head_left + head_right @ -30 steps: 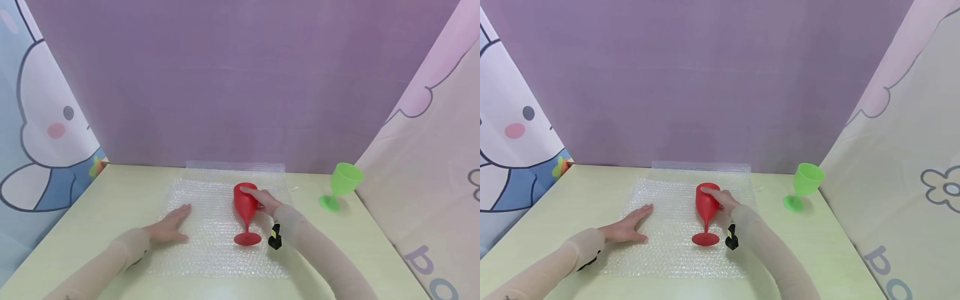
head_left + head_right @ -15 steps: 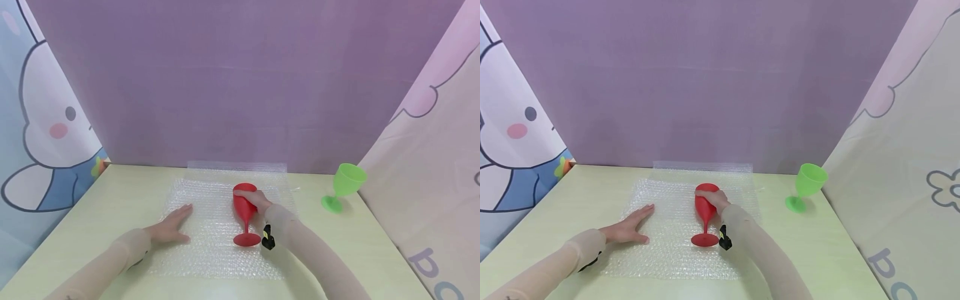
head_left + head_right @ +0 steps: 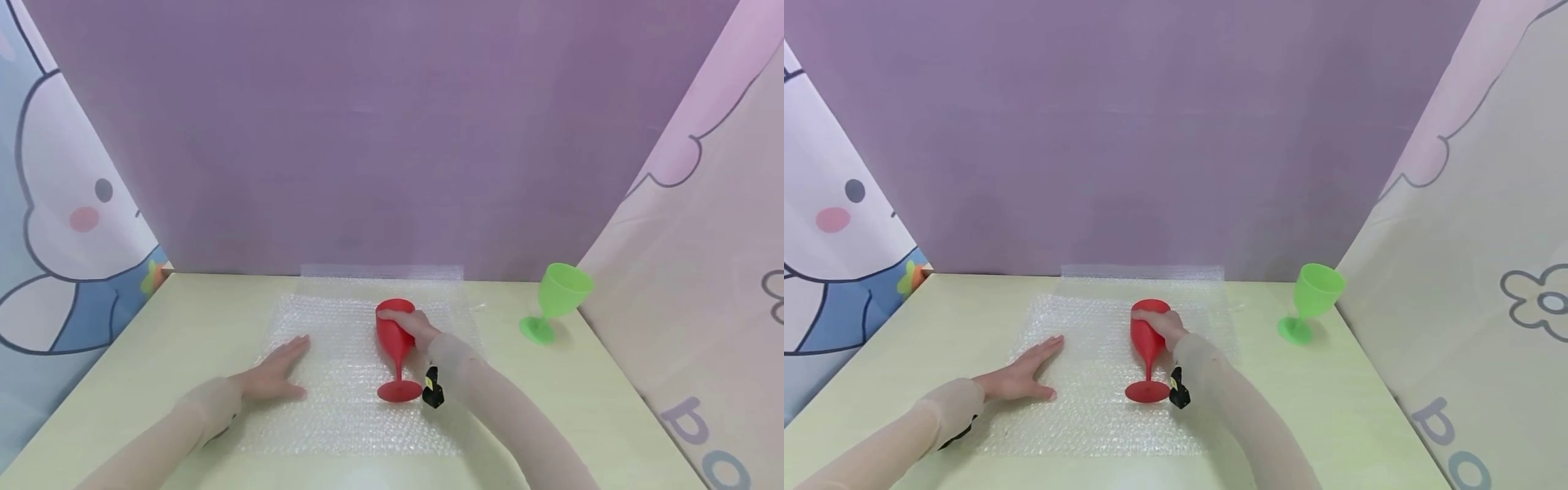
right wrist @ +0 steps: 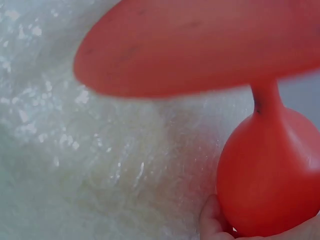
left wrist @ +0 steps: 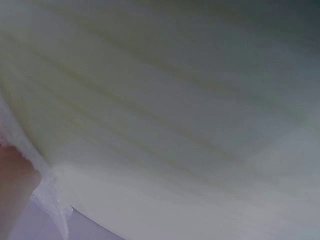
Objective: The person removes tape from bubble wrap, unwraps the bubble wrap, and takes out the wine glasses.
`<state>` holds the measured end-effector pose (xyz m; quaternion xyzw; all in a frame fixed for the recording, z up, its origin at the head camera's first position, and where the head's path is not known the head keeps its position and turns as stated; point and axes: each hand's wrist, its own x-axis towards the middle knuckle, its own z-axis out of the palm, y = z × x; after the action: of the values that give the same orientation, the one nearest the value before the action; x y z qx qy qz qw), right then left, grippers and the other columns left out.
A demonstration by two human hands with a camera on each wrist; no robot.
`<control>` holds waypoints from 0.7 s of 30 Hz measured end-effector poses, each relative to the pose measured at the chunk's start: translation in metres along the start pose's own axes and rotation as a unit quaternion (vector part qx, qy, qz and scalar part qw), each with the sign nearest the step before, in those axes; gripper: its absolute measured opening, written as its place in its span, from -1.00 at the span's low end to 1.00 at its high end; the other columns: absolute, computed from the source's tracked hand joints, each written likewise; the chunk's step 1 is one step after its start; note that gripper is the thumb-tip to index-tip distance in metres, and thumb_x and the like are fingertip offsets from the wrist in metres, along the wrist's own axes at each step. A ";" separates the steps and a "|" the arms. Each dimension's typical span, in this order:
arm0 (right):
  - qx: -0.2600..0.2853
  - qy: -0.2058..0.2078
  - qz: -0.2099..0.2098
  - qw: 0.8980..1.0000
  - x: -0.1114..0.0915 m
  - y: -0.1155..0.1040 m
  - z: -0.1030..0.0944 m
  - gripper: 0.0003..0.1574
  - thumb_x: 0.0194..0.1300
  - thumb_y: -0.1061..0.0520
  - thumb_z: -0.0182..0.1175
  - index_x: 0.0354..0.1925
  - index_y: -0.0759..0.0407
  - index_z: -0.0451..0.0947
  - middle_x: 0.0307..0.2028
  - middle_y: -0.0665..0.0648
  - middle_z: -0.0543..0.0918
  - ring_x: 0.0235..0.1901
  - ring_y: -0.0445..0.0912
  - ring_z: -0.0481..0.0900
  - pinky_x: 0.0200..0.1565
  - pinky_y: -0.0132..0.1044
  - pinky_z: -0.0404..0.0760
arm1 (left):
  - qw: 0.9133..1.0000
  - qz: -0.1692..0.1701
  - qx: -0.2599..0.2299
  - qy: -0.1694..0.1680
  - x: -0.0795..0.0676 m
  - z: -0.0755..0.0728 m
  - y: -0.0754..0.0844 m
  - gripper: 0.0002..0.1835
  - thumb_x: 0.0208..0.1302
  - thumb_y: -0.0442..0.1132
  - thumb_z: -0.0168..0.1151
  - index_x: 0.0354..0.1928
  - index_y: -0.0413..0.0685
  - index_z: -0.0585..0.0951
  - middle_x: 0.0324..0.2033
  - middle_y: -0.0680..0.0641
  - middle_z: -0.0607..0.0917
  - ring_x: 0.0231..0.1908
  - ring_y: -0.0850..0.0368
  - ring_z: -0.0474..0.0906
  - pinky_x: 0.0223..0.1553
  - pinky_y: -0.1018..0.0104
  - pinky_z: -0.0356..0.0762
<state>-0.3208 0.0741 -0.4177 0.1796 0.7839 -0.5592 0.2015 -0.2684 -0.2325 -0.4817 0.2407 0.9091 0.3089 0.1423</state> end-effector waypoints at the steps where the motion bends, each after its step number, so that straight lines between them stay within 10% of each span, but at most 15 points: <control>1: 0.002 -0.002 -0.004 1.000 0.000 0.001 0.000 0.07 -0.15 -0.32 0.33 0.17 0.18 0.13 -0.02 0.17 0.45 -0.06 0.05 0.43 -0.27 -0.28 0.59 | 1.000 0.000 -0.003 0.000 0.000 0.001 0.000 0.08 0.00 0.11 0.28 0.41 -0.22 -0.08 0.42 -0.22 -0.15 0.39 -0.26 -0.27 0.32 -0.26 -0.32; 21: 0.079 -0.022 -0.066 0.995 -0.019 -0.006 -0.024 -0.02 -0.07 -0.28 0.30 0.11 0.20 0.11 0.00 0.17 0.44 -0.11 0.01 0.50 -0.21 -0.28 0.63 | 1.000 0.008 0.002 0.001 -0.004 -0.003 0.008 0.09 0.00 0.11 0.29 0.39 -0.28 -0.08 0.40 -0.30 -0.14 0.37 -0.31 -0.27 0.31 -0.28 -0.34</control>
<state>-0.3106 0.0942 -0.3965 0.1309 0.7431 -0.6348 0.1665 -0.2639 -0.2307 -0.4743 0.2474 0.9080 0.3084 0.1384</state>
